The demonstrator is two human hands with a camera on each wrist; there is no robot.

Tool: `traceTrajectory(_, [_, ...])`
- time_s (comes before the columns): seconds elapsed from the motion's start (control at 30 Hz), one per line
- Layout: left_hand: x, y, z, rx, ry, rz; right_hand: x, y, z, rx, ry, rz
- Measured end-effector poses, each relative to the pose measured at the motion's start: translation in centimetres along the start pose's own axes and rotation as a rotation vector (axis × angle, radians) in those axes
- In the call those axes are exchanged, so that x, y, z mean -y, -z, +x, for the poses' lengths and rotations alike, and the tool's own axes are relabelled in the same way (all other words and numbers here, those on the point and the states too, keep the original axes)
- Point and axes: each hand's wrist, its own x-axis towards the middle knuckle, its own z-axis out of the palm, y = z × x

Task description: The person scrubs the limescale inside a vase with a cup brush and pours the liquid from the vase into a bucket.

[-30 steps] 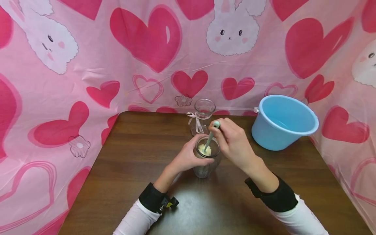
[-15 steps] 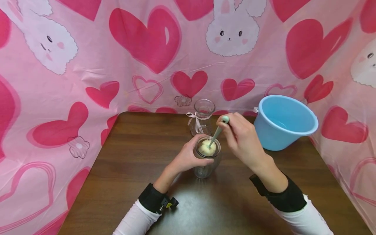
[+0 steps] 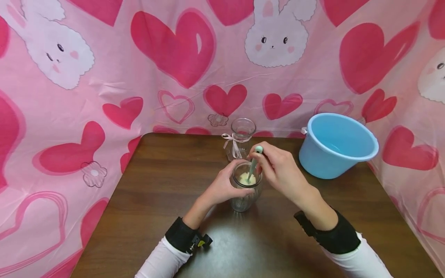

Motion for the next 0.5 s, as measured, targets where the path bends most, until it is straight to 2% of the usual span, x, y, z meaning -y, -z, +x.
traceTrajectory(0.2, [0.1,0.1,0.2,-0.002,-0.004,0.001,1.0,1.4,0.7,0.039,-0.015,0.078])
traceTrajectory(0.33, [0.2,0.0,0.2,0.004,-0.002,-0.002,0.4,0.7,0.3,0.083,-0.047,0.13])
traceTrajectory(0.5, [0.3,0.0,0.1,0.003,0.004,-0.024,-0.1,0.3,-0.1,0.081,-0.088,0.139])
